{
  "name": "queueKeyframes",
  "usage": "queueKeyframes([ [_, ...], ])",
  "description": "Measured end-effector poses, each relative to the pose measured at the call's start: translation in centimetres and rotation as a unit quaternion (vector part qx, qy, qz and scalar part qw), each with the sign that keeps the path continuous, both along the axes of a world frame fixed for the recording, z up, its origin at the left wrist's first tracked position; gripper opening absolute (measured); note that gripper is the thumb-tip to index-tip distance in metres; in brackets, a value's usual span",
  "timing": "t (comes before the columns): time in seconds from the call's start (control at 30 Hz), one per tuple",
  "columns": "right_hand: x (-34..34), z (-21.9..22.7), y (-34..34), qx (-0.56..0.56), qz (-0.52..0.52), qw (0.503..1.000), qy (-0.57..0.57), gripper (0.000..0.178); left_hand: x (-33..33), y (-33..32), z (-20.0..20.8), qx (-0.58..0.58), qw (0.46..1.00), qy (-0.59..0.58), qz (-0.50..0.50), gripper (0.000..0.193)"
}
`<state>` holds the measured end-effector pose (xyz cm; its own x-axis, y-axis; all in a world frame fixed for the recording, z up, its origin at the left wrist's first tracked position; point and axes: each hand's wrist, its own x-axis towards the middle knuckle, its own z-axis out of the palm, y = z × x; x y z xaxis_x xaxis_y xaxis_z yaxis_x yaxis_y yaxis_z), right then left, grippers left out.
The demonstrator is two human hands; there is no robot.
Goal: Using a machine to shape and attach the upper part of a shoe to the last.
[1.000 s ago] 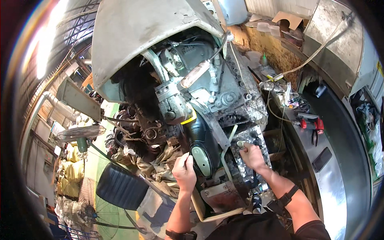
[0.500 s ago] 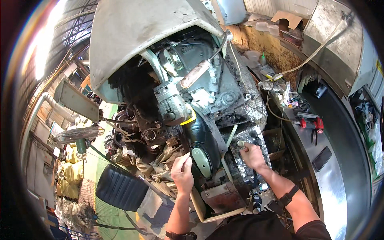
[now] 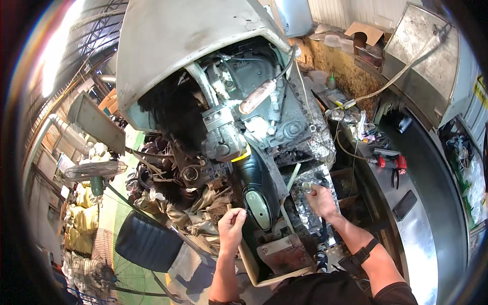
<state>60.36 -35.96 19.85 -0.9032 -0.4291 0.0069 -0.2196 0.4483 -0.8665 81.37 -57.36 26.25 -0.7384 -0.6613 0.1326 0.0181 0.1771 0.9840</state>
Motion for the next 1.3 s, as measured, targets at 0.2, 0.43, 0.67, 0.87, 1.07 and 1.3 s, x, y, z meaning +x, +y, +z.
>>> queueKeyframes([
  [0.2, 0.3, 1.8, -0.1, 0.065, 0.002, 0.998, -0.016, 0.028, -0.1, -0.9, 0.0, -0.118, 0.990, 0.023, -0.068, 0.010],
  [0.43, 0.5, 1.8, -0.2, 0.079, -0.026, 0.996, 0.022, 0.020, -2.0, -2.4, -0.3, 0.046, 0.988, 0.133, 0.058, 0.017],
  [0.67, 4.6, 5.3, -2.7, -0.066, 0.052, 0.996, 0.038, 0.044, -4.9, -2.1, 0.4, -0.315, 0.929, 0.190, 0.044, 0.013],
  [0.87, 11.3, 8.6, -7.4, -0.050, 0.138, 0.984, 0.103, 0.114, -4.6, -3.6, -1.8, -0.222, 0.959, 0.175, -0.019, 0.017],
  [1.07, 12.9, 7.3, -9.6, -0.026, 0.086, 0.992, 0.087, 0.101, -2.8, -4.3, -3.6, -0.161, 0.981, 0.112, 0.011, 0.017],
  [1.3, 13.0, 6.2, -9.9, -0.075, 0.054, 0.983, 0.162, 0.087, -1.2, -3.9, -4.1, 0.038, 0.987, 0.149, 0.046, 0.018],
])
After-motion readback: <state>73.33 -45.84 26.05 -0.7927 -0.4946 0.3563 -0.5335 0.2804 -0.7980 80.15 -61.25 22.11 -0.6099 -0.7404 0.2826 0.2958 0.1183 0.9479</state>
